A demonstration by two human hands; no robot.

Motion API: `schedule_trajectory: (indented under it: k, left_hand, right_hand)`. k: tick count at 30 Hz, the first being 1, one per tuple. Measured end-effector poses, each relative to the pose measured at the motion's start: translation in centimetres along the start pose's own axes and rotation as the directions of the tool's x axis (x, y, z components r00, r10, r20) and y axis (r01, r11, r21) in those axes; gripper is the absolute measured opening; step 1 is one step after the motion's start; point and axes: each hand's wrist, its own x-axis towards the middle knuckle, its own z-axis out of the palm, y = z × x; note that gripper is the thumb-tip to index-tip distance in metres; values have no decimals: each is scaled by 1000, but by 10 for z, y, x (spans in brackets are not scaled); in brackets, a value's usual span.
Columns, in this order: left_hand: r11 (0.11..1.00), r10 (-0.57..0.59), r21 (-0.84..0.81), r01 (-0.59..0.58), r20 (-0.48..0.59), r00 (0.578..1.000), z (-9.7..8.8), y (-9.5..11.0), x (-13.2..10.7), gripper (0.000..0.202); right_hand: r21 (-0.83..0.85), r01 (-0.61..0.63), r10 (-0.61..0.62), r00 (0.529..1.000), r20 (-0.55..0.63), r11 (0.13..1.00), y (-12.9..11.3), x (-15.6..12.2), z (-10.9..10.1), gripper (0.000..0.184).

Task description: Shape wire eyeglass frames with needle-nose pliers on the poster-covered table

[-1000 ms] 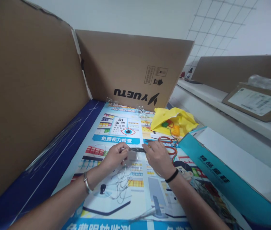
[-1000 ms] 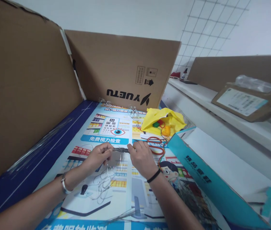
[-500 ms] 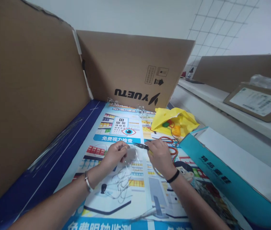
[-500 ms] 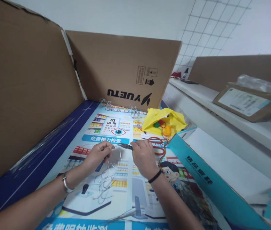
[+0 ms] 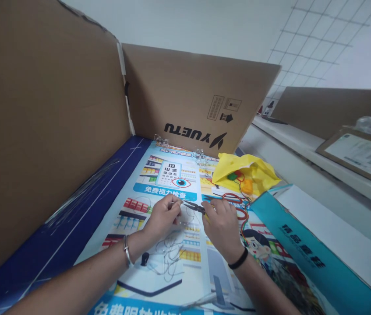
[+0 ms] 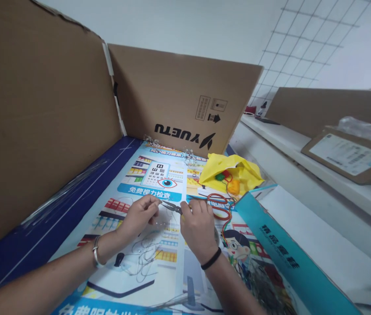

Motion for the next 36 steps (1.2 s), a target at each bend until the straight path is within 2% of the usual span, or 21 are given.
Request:
schedule_trajectory:
  k: [12,19,26,36]
  left_hand:
    - [1000,16,21,-16,4,1000,-1,-3,0,6]
    - [999,-9,33,6,80,997,-1,-8,1,10]
    - [1000,0,11,-2,204,979,0,-12,3,14]
    - [999,-33,3,33,197,980,0,-6,3,10]
  right_hand:
    - [4,-15,15,1000,-23,1000,2,-2,3,19]
    - [46,4,-2,999,-43,999,3,-3,5,18]
    - [56,73,-72,997,-5,996,4,-2,3,20]
    - [-114,153,-151,988,23,982,11,6,-12,21]
